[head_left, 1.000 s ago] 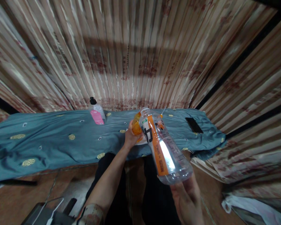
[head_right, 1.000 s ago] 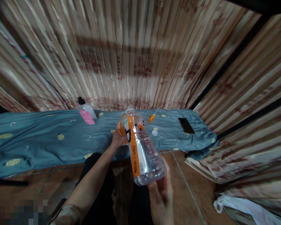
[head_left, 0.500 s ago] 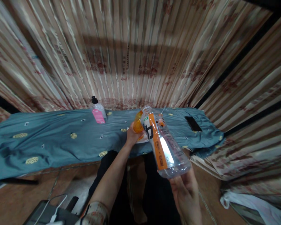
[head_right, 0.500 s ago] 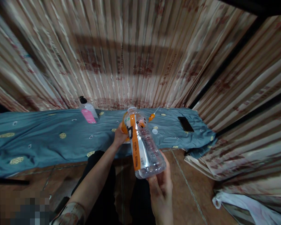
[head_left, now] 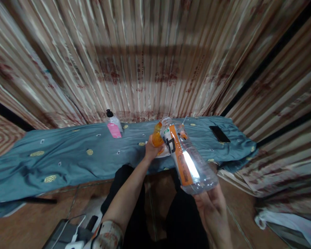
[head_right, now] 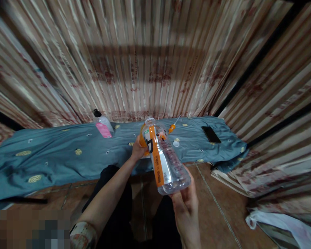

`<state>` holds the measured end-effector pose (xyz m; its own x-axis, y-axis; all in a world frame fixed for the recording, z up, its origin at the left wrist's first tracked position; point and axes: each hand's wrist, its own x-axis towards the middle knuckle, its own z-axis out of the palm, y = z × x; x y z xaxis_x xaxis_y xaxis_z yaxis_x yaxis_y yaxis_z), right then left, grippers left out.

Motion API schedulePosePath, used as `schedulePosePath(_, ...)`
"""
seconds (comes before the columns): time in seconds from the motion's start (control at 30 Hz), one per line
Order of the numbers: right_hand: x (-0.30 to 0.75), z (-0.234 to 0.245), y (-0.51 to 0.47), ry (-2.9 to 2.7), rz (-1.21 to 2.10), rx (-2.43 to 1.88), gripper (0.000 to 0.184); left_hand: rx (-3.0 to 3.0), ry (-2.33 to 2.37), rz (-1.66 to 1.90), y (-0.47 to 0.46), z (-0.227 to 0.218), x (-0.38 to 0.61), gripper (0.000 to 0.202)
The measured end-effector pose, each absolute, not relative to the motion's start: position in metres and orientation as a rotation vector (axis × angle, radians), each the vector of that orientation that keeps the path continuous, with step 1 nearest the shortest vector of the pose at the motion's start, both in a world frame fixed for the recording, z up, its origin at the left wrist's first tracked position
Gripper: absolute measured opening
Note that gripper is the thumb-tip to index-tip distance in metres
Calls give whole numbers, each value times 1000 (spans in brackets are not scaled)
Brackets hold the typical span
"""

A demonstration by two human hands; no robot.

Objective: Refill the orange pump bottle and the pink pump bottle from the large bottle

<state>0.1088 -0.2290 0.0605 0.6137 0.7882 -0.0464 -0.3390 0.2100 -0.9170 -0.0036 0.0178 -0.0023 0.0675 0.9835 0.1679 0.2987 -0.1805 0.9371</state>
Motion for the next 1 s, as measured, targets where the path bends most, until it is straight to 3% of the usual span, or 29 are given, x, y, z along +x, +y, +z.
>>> schedulePosePath(0.73,105,57,-232,-487,770,-1128,62,1544,1241,1137,16,-1,2,47)
schedulePosePath(1.0,107,55,-233,-499,776,-1095,60,1486,1175,1251,22,-17,5,57)
